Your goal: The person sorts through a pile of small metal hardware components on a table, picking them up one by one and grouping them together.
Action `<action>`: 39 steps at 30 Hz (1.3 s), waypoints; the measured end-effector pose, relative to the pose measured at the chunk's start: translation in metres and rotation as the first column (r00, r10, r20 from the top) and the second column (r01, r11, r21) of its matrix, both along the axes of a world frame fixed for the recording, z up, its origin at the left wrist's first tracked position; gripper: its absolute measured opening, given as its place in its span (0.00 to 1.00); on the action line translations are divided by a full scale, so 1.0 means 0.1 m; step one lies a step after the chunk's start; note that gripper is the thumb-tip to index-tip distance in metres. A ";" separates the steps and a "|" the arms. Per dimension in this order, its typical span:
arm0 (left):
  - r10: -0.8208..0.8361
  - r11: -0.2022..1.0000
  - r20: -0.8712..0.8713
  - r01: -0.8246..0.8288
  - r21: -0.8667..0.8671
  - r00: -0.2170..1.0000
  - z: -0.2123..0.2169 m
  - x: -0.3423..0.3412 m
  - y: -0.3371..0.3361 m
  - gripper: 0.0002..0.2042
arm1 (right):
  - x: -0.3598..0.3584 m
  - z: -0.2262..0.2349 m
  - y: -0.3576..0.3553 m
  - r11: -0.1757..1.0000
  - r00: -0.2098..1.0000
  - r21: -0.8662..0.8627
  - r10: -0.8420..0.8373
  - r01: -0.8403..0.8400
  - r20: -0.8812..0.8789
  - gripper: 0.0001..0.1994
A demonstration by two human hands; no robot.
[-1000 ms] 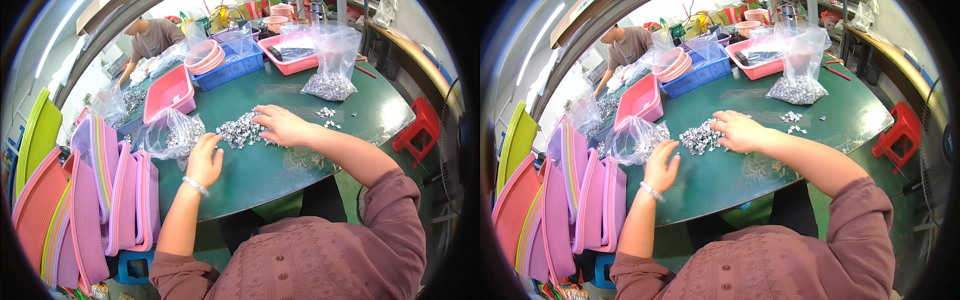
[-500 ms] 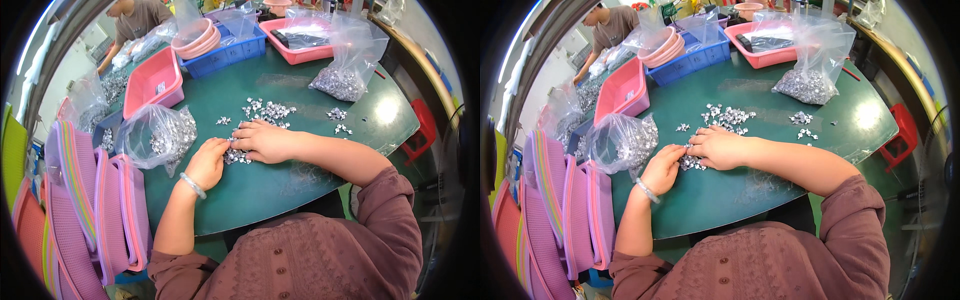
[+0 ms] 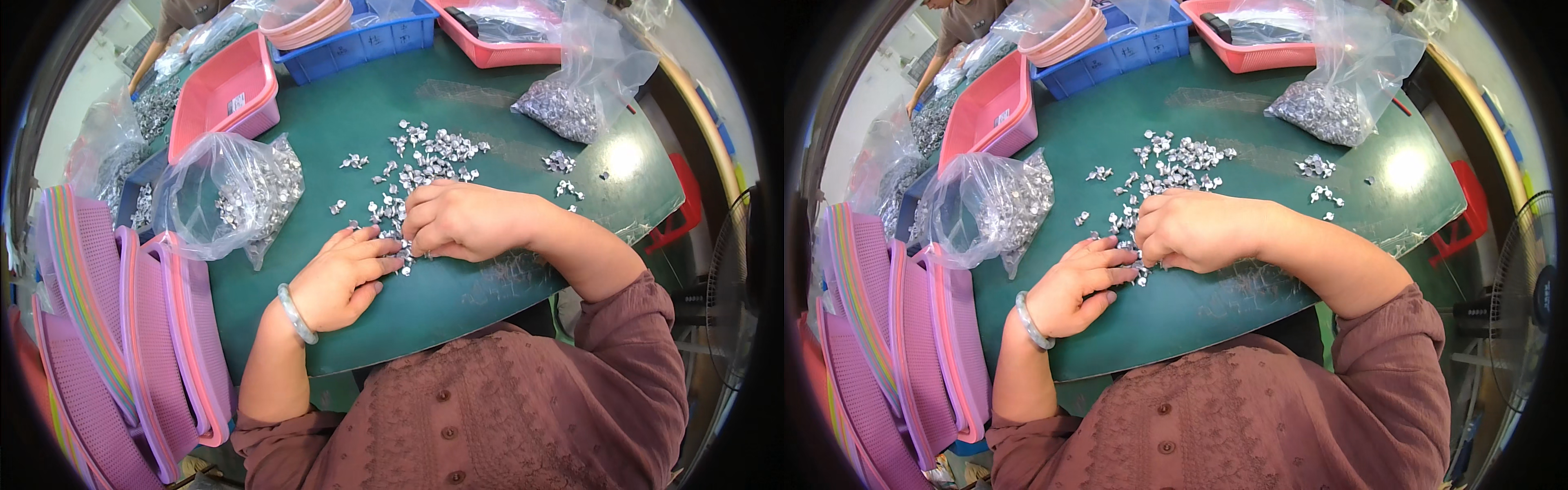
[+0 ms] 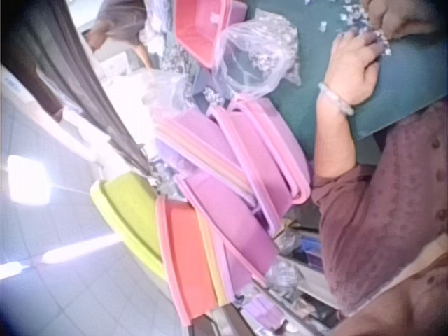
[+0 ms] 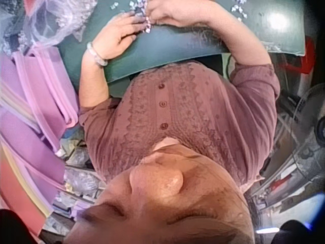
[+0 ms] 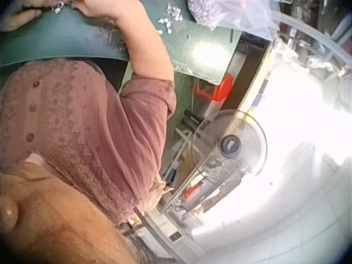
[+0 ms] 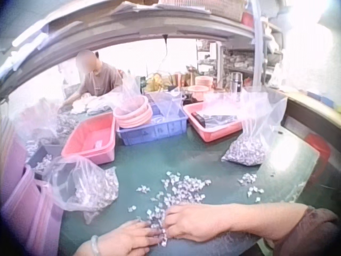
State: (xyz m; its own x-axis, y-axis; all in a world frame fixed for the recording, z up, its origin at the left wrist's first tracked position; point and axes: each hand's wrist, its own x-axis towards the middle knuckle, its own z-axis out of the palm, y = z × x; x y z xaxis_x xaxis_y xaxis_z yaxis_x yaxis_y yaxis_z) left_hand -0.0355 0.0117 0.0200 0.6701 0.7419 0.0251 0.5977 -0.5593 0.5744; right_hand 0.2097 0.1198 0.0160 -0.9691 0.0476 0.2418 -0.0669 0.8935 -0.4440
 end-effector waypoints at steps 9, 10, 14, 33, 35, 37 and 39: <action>0.244 0.950 0.097 -0.258 0.176 0.965 -0.11 -0.11 0.08 0.20 | -0.04 0.03 -0.12 0.968 0.983 0.180 -0.159 0.174 -0.098 0.08; 0.247 0.950 0.119 -0.265 0.167 0.962 -0.11 -0.10 0.08 0.20 | -0.05 0.06 -0.17 0.976 0.988 0.156 -0.140 0.149 -0.070 0.07; 0.272 0.943 0.162 -0.296 0.154 0.949 -0.08 -0.05 0.07 0.19 | -0.12 -0.03 -0.42 0.965 0.981 0.177 -0.184 0.193 -0.068 0.06; 0.321 0.926 0.227 -0.355 0.130 0.920 -0.14 -0.13 0.08 0.18 | 0.14 -0.13 -0.70 0.914 0.919 0.095 -0.390 0.395 -0.065 0.07; 0.316 0.929 0.239 -0.351 0.117 0.918 -0.16 -0.13 0.10 0.18 | 0.11 -0.17 -0.73 0.908 0.912 0.097 -0.397 0.407 -0.101 0.04; 0.321 0.929 0.247 -0.355 0.103 0.914 -0.16 -0.13 0.10 0.18 | 0.06 -0.18 -0.77 0.899 0.907 0.124 -0.408 0.419 -0.105 0.04; 0.336 0.927 0.251 -0.366 0.086 0.908 -0.15 -0.13 0.09 0.18 | 0.01 -0.15 -0.81 0.885 0.902 0.177 -0.424 0.431 -0.079 0.07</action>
